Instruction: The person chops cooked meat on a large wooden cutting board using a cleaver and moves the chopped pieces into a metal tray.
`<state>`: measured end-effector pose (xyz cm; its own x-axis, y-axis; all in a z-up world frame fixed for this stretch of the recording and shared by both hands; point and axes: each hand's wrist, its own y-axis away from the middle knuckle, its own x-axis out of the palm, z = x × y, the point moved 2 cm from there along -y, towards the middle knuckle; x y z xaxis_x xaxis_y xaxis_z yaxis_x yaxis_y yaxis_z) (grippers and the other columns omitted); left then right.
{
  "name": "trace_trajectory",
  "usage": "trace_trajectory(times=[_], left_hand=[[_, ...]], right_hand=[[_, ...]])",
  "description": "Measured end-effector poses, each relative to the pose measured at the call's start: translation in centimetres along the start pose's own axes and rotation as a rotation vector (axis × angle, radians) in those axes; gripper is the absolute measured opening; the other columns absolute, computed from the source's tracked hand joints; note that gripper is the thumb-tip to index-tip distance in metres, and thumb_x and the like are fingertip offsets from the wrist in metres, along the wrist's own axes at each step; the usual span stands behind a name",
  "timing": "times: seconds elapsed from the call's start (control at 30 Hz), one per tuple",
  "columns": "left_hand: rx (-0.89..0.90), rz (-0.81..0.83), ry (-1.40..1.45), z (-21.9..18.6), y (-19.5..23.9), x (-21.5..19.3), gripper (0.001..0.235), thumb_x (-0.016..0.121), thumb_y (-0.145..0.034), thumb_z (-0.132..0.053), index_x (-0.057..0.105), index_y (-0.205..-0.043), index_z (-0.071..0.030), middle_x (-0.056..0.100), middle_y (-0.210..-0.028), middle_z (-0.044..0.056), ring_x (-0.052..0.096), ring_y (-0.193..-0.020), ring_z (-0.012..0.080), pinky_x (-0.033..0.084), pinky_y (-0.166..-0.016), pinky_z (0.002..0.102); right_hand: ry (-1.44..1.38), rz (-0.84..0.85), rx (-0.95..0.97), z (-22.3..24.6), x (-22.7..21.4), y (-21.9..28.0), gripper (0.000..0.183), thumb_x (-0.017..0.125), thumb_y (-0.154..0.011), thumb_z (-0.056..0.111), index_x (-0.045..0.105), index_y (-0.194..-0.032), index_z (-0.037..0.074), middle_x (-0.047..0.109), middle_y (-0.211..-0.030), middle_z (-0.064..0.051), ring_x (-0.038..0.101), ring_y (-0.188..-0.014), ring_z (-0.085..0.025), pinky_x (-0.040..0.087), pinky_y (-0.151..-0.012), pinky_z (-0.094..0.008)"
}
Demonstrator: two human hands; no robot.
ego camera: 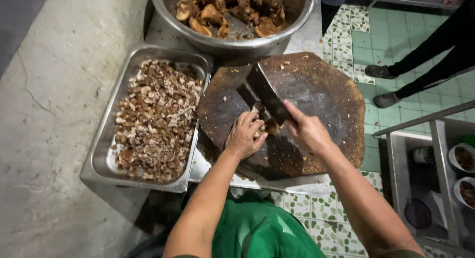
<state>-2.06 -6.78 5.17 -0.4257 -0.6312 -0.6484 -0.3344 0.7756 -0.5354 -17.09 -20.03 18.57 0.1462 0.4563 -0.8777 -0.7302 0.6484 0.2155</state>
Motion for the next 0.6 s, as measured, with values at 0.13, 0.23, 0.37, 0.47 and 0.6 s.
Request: trace_trajectory(times=[0.13, 0.23, 0.37, 0.47, 0.6], left_hand=[[0.011, -0.033, -0.039, 0.5, -0.4, -0.1, 0.041, 0.073, -0.080, -0.032, 0.066, -0.112, -0.008, 0.054, -0.128, 0.018, 0.046, -0.129, 0.0401, 0.036, -0.112, 0.053], [-0.029, 0.019, -0.030, 0.6, 0.2, 0.0, 0.040, 0.072, -0.077, -0.029, 0.064, -0.108, -0.005, 0.054, -0.127, 0.019, 0.046, -0.129, 0.0412, 0.036, -0.113, 0.052], [-0.015, -0.023, 0.016, 0.6, -0.2, 0.0, 0.038, 0.067, -0.082, -0.025, 0.063, -0.115, -0.005, 0.056, -0.132, 0.017, 0.048, -0.135, 0.0379, 0.038, -0.118, 0.049], [0.000, -0.042, -0.011, 0.5, 0.6, 0.0, 0.041, 0.069, -0.080, -0.024, 0.064, -0.116, -0.004, 0.056, -0.130, 0.017, 0.048, -0.134, 0.0380, 0.035, -0.117, 0.051], [-0.135, 0.131, -0.047, 0.8, 0.7, 0.5, 0.038, 0.075, -0.079, -0.031, 0.062, -0.103, -0.004, 0.055, -0.121, 0.020, 0.047, -0.127, 0.0396, 0.036, -0.112, 0.052]], right_hand=[[-0.089, -0.199, -0.189, -0.3, -1.8, 1.3, 0.066, 0.063, -0.095, 0.028, 0.039, -0.155, 0.040, 0.075, -0.095, -0.022, 0.073, -0.074, -0.033, 0.057, -0.067, -0.046], [-0.251, -0.040, -0.010, -0.4, -0.4, 2.3, 0.049, 0.057, -0.103, 0.034, 0.052, -0.151, 0.045, 0.074, -0.092, -0.021, 0.073, -0.074, -0.034, 0.059, -0.063, -0.047], [0.144, -0.048, -0.116, 0.8, 0.8, 1.0, 0.067, 0.064, -0.097, 0.029, 0.038, -0.159, 0.039, 0.074, -0.088, -0.025, 0.070, -0.073, -0.037, 0.054, -0.068, -0.047], [0.022, -0.007, -0.035, 0.8, 0.5, 1.5, 0.062, 0.060, -0.100, 0.028, 0.037, -0.157, 0.038, 0.076, -0.084, -0.021, 0.071, -0.066, -0.028, 0.055, -0.064, -0.044], [-0.189, -0.125, -0.060, 1.4, -1.0, 3.4, 0.060, 0.060, -0.095, 0.028, 0.046, -0.152, 0.040, 0.077, -0.085, -0.019, 0.072, -0.065, -0.031, 0.058, -0.061, -0.046]])
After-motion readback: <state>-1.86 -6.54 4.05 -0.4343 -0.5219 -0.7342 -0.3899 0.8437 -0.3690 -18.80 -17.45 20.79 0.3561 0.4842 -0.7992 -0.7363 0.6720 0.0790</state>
